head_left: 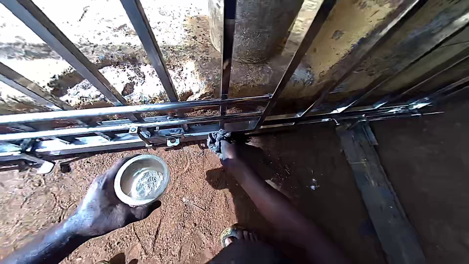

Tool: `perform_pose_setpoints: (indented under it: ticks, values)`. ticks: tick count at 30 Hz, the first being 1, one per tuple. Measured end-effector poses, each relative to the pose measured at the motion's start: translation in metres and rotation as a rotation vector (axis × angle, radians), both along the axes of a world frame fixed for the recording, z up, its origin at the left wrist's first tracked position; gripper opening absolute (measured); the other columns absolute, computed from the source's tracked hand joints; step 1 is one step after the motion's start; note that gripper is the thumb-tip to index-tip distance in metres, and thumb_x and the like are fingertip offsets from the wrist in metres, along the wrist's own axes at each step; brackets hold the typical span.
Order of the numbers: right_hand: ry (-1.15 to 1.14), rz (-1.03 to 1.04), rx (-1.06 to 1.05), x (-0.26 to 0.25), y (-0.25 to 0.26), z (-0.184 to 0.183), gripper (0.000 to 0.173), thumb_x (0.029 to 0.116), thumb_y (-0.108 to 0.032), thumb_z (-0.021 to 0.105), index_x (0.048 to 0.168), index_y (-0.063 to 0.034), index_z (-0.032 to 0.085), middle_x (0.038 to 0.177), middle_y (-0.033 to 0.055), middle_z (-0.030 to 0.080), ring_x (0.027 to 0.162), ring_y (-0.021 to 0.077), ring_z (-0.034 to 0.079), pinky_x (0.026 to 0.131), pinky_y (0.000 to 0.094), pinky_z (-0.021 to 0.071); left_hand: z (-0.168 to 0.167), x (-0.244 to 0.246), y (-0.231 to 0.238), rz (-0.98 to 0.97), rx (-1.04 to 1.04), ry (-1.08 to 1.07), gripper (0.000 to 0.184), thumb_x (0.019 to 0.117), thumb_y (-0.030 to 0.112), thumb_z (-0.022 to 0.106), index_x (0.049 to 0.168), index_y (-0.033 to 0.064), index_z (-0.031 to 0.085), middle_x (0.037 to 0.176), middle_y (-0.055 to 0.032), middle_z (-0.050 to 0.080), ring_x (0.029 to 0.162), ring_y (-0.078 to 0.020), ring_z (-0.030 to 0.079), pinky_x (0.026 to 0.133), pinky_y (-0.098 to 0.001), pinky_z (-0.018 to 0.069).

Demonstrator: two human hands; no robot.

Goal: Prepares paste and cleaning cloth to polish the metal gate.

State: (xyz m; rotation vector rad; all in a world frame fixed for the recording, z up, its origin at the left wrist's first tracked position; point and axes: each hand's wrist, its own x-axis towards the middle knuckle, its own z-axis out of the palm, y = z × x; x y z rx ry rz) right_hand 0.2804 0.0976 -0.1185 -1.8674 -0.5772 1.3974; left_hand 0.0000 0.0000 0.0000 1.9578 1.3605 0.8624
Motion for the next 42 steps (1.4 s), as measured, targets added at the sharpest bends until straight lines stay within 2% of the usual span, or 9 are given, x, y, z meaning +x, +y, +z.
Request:
perform_pose_setpoints:
  ticks: [3,5,12,20,25,32,36,39,42]
  values:
    - [0.086,0.358,0.144,0.019,-0.008,0.047,0.022,0.1028,-0.007,0.054,0.123,-0.0018,0.061,0.095,0.0086,0.067,0.08,0.0148,0.064,0.07,0.0336,0.0563,-0.032,-0.034,-0.006,-0.034,-0.028,-0.061,0.101,0.055,0.055,0.093,0.134,0.0031,0.057,0.122,-0.0003,0.071,0.114,-0.0009,0.065,0.1,-0.0222,0.0546]
    - [-0.007,0.528,0.205,0.031,-0.002,0.072,0.025,0.1007,-0.005,0.059,0.125,0.0005,0.06,0.094,0.0092,0.069,0.076,0.0151,0.066,0.069,0.0335,0.0577,-0.054,-0.055,-0.011,-0.043,-0.014,-0.095,0.101,0.0565,0.057,0.092,0.135,0.0036,0.057,0.123,-0.0023,0.07,0.114,-0.0031,0.066,0.1,-0.0254,0.056]
    - [-0.373,0.588,0.107,0.012,-0.006,0.164,0.053,0.0793,0.008,0.069,0.13,-0.0018,0.059,0.102,0.0169,0.068,0.081,0.0248,0.067,0.068,0.0407,0.0577,-0.125,-0.098,-0.011,-0.009,0.071,-0.183,0.099,0.061,0.06,0.089,0.136,0.0029,0.058,0.126,-0.0114,0.069,0.117,-0.0146,0.066,0.1,-0.036,0.0567]
    - [-0.577,1.008,0.215,-0.103,-0.014,0.216,0.041,0.0848,0.003,0.073,0.124,-0.0089,0.068,0.101,0.0043,0.075,0.088,0.0135,0.07,0.078,0.0352,0.0582,-0.193,-0.116,-0.003,-0.073,0.149,-0.267,0.106,0.07,0.068,0.078,0.142,-0.005,0.052,0.137,-0.0212,0.063,0.128,-0.0287,0.061,0.108,-0.0461,0.0504]
    - [-0.736,1.037,0.468,-0.155,-0.023,0.227,0.04,0.0764,-0.009,0.077,0.115,-0.0158,0.071,0.095,-0.005,0.073,0.08,0.0032,0.067,0.071,0.0266,0.0574,-0.205,-0.131,-0.009,-0.133,0.056,-0.299,0.108,0.0649,0.045,0.091,0.149,-0.0021,0.043,0.145,-0.0204,0.056,0.135,-0.0302,0.055,0.112,-0.051,0.0462]
    - [-0.17,0.513,0.829,-0.192,-0.029,0.186,0.057,0.0675,0.007,0.063,0.122,-0.0074,0.065,0.101,0.0004,0.072,0.082,0.006,0.069,0.072,0.0249,0.061,-0.179,-0.148,0.0,-0.118,-0.076,-0.107,0.125,0.0579,0.05,0.096,0.156,0.0036,0.034,0.151,-0.0211,0.048,0.139,-0.0358,0.048,0.115,-0.0549,0.0409]
    - [0.099,0.324,0.824,-0.193,-0.05,0.135,0.057,0.0739,0.005,0.059,0.13,-0.0061,0.059,0.108,0.0037,0.07,0.087,0.009,0.069,0.076,0.0284,0.0613,-0.155,-0.15,-0.004,-0.122,0.064,-0.371,0.143,0.0564,0.078,0.083,0.159,-0.0009,0.023,0.156,-0.0227,0.041,0.146,-0.0319,0.04,0.119,-0.053,0.0374]
    - [0.224,0.34,0.773,-0.195,-0.061,0.128,0.048,0.0789,0.0,0.053,0.125,-0.0078,0.064,0.102,0.0038,0.072,0.08,0.0092,0.069,0.071,0.0285,0.061,-0.098,-0.157,-0.01,-0.058,0.14,-0.556,0.114,0.0819,0.081,0.06,0.157,0.0012,0.028,0.149,-0.0159,0.05,0.137,-0.0222,0.049,0.112,-0.0434,0.0447]
    - [0.449,0.403,0.829,-0.197,-0.06,0.134,0.052,0.076,0.0,0.054,0.126,-0.0091,0.067,0.109,0.0064,0.073,0.088,0.0113,0.07,0.078,0.0307,0.061,-0.017,-0.163,-0.011,0.007,-0.153,-0.47,0.089,0.0838,0.05,0.077,0.153,0.0091,0.039,0.136,-0.0073,0.061,0.122,-0.0173,0.061,0.096,-0.0395,0.0554]
